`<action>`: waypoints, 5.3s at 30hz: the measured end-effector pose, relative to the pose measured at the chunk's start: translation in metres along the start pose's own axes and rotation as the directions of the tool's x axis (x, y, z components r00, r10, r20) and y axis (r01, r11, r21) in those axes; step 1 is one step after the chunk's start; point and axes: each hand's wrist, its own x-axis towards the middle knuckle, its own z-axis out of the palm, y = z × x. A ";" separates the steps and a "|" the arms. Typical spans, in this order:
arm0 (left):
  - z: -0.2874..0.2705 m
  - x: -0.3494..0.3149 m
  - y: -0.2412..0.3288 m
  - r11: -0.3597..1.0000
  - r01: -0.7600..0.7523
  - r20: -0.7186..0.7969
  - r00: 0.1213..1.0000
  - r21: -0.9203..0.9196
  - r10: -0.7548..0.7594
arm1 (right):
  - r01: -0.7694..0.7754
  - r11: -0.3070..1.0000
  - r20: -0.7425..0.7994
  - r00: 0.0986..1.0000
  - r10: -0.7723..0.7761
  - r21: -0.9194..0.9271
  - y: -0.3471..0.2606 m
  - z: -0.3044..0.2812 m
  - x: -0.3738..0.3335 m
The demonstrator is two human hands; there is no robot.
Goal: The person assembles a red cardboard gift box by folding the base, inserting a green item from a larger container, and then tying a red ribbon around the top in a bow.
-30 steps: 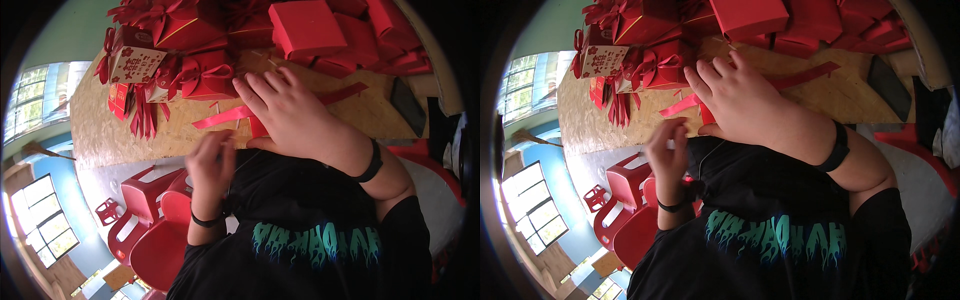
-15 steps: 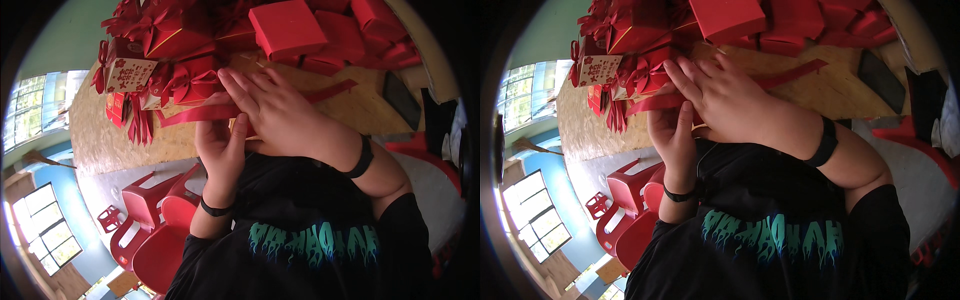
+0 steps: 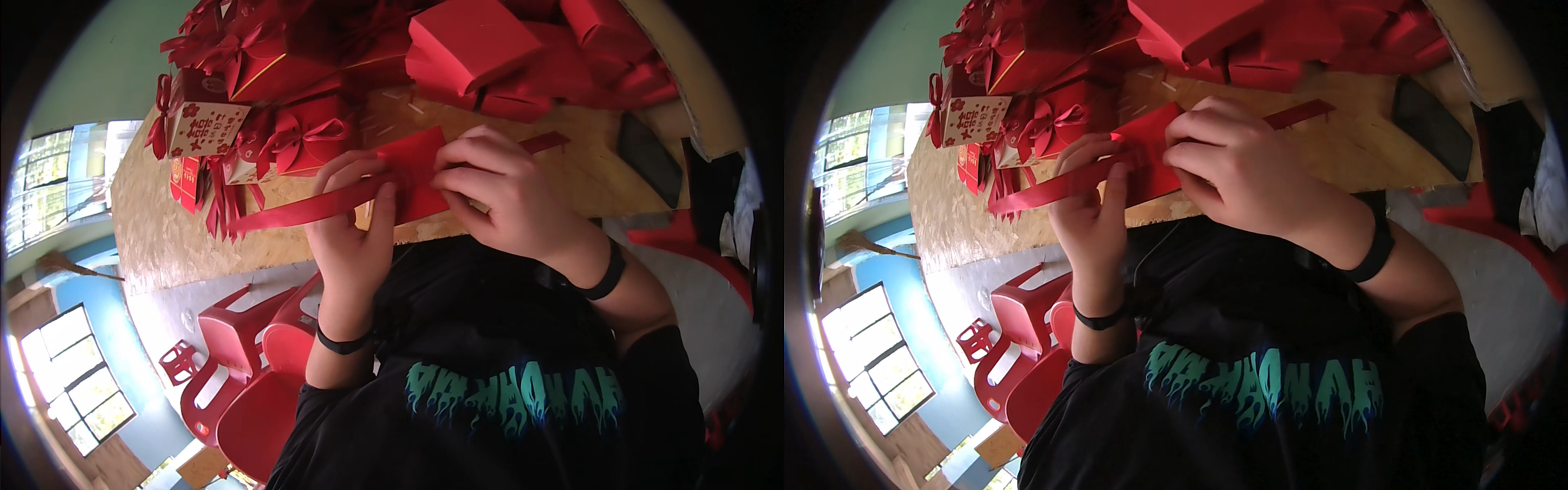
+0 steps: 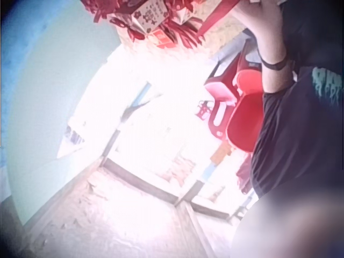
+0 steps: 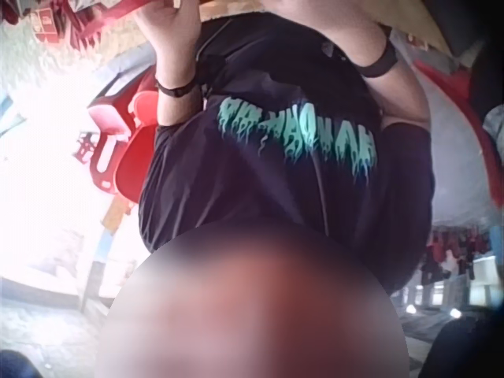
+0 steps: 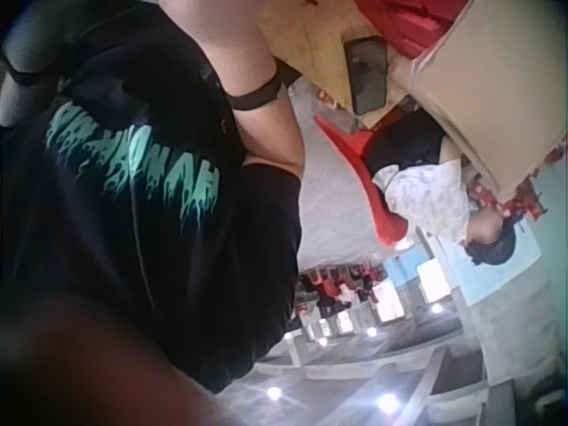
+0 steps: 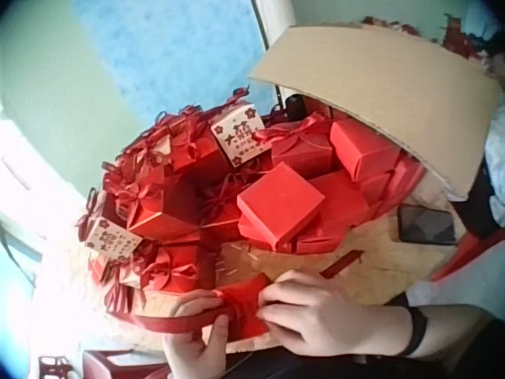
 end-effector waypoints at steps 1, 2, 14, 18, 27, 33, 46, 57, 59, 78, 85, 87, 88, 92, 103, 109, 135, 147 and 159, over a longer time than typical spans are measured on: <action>-0.001 0.001 0.002 1.000 0.006 0.008 1.000 -0.015 -0.006 | 0.015 0.999 -0.007 1.000 -0.015 -0.029 0.001 0.002 0.000; -0.002 0.003 0.003 1.000 -0.002 0.014 1.000 -0.024 0.002 | 0.049 0.998 0.005 0.999 -0.049 -0.039 0.001 0.002 0.001; 0.007 0.016 0.019 0.694 0.298 0.263 0.951 -0.655 -0.161 | 0.005 0.999 0.014 1.000 -0.005 -0.038 -0.002 0.002 0.002; 0.011 0.020 0.020 0.838 0.206 0.336 0.941 -0.505 -0.029 | -0.001 0.999 -0.021 1.000 0.000 -0.032 0.001 0.004 -0.001; 0.011 0.025 0.022 0.852 0.291 0.422 0.902 -0.436 -0.093 | -0.219 0.964 0.002 0.975 0.221 0.152 0.000 -0.006 -0.029; 0.013 0.025 0.022 0.804 0.333 0.429 0.897 -0.493 -0.109 | -0.673 0.536 0.226 0.706 0.671 0.509 0.004 -0.009 -0.040; 0.011 0.024 0.018 0.795 0.308 0.404 0.911 -0.523 -0.087 | -0.046 0.988 -0.266 0.960 0.084 0.147 0.009 -0.020 -0.032; 0.017 0.022 0.019 0.705 0.336 0.349 0.928 -0.624 -0.134 | 0.089 0.996 -0.171 0.982 -0.084 0.020 -0.010 -0.038 0.002; 0.015 0.023 0.021 0.726 0.346 0.359 0.922 -0.595 -0.145 | 0.156 0.985 -0.157 0.974 -0.165 -0.071 -0.011 -0.038 0.008; 0.016 0.023 0.027 0.767 0.301 0.309 0.941 -0.567 -0.140 | 0.294 0.954 -0.115 0.951 -0.286 0.052 -0.017 -0.021 0.038; 0.010 0.020 0.018 0.865 0.269 0.335 0.934 -0.423 -0.127 | 0.217 0.936 0.018 0.973 -0.231 0.277 -0.017 -0.012 0.048; 0.008 0.018 0.019 0.909 0.202 0.327 0.942 -0.365 -0.078 | 0.244 0.935 0.046 0.963 -0.264 0.257 -0.013 -0.010 0.052; 0.011 0.018 0.020 0.862 0.227 0.321 0.944 -0.453 -0.079 | 0.305 0.935 0.024 0.949 -0.314 0.180 -0.011 -0.010 0.054; 0.009 0.019 0.022 0.734 0.428 0.412 0.885 -0.528 -0.219 | 0.289 0.946 -0.007 0.957 -0.291 0.148 -0.006 -0.011 0.055; -0.005 0.017 0.026 0.707 0.437 0.468 0.868 -0.555 -0.169 | 0.188 0.980 -0.076 0.980 -0.183 0.070 0.003 -0.008 0.055; 0.001 0.018 0.033 0.579 0.488 0.438 0.867 -0.654 -0.236 | 0.226 0.974 -0.019 0.974 -0.225 0.034 -0.001 -0.008 0.056; 0.004 0.029 0.007 0.572 0.466 0.375 0.885 -0.675 -0.277 | -0.210 0.962 0.186 0.966 0.177 0.176 -0.025 -0.038 0.040; 0.007 0.027 0.015 0.839 0.374 0.155 0.927 -0.396 -0.340 | 0.113 0.990 0.016 0.994 -0.112 -0.087 -0.008 0.000 0.032; 0.009 0.023 0.003 0.265 0.335 0.253 0.920 -0.904 -0.299 | -0.264 0.918 0.134 0.963 0.233 0.296 -0.008 0.000 0.021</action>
